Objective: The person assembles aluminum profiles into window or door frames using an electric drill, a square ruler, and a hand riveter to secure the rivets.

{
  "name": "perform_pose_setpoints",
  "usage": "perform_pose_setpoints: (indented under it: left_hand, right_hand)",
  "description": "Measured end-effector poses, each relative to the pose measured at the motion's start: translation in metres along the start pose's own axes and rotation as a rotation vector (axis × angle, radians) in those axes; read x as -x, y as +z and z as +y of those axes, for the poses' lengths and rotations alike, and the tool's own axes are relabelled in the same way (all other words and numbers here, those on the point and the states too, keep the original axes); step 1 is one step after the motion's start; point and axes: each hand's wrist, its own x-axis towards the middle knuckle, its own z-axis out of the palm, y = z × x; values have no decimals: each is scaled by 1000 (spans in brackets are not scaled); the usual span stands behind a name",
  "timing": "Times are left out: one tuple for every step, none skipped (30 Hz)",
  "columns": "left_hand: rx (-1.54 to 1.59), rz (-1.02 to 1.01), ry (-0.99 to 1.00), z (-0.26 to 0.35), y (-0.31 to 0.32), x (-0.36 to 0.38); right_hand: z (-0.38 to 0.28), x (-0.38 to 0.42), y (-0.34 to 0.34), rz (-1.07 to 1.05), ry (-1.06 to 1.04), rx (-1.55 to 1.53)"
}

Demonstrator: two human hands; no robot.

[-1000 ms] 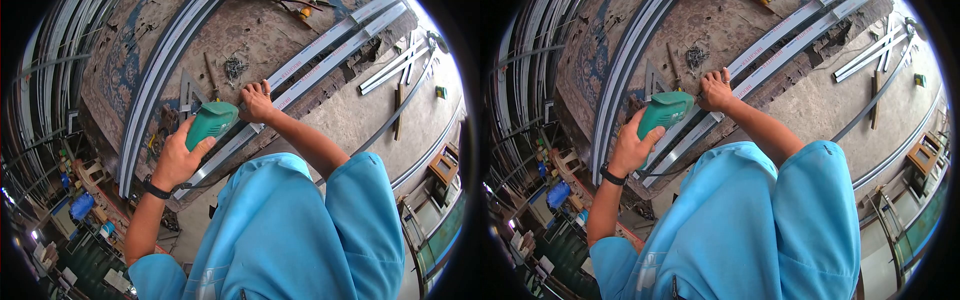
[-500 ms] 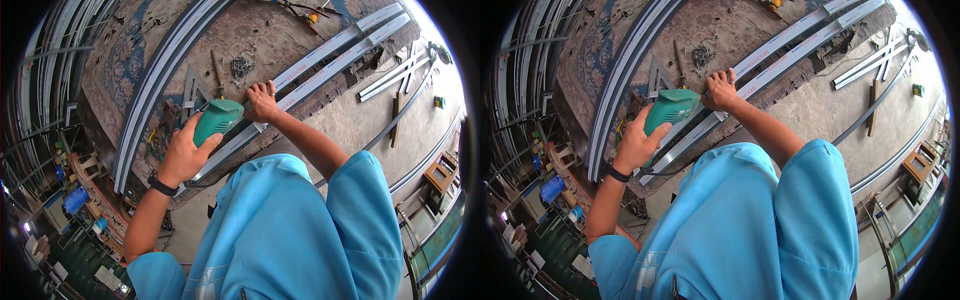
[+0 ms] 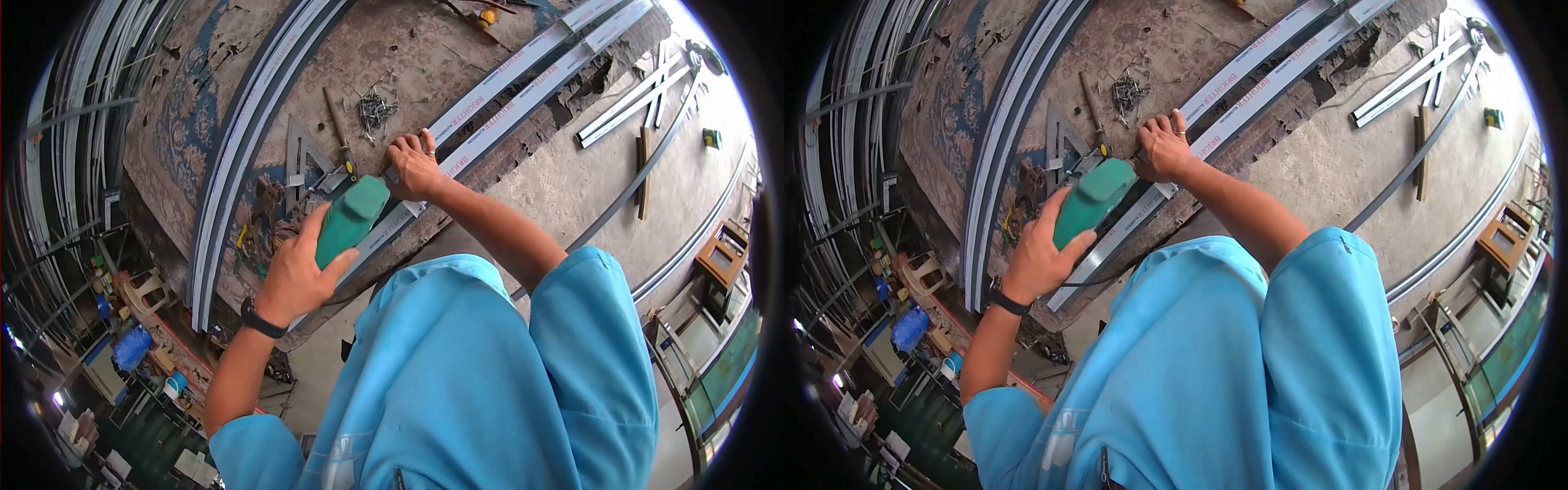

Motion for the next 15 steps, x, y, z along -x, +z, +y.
perform_pose_setpoints:
  left_hand:
    - [-5, 4, 48, -5, 2, 4]
    - [-56, 96, 176, -25, 2, -5]
    - [120, 0, -44, -13, -15, -15]
    - [248, -87, -181, -8, -28, -29]
    - [376, -169, -311, -7, -37, -44]
    - [317, -157, -267, -4, -35, -54]
    - [132, -165, -166, 7, -30, -54]
    - [-52, -176, -68, 21, -24, -51]
    - [-237, -191, 26, 28, -21, -43]
    - [-275, -191, 152, 24, -14, -30]
    - [-249, -156, 191, 12, -7, -18]
    - [-223, -122, 233, -7, -3, -6]
    - [-194, -89, 275, -16, -5, 1]
    - [-90, -92, 142, -23, -8, 4]
    - [-30, -44, 126, -23, -9, 5]
  right_hand:
    - [-1, 1, 1, 17, -8, 0]
    - [1, 1, 1, 12, 1, 0]
    - [-1, 2, -4, 1, 5, 0]
    - [-4, 2, -6, -11, 2, 2]
    - [-5, 0, -7, -26, -4, 7]
    - [-4, -1, -7, -38, -7, 13]
    - [0, -1, -4, -53, -3, 19]
    - [4, 0, 2, 12, -39, 31]
    - [4, 3, 4, 14, -43, 17]
    - [4, 4, 5, 21, -45, 1]
    - [5, 3, 5, 34, -46, -14]
    - [6, 2, 5, 49, -46, -28]
    - [5, 3, 3, 56, -38, -34]
    - [4, 5, 2, 58, -32, -39]
    - [1, 4, -2, 55, -40, -36]
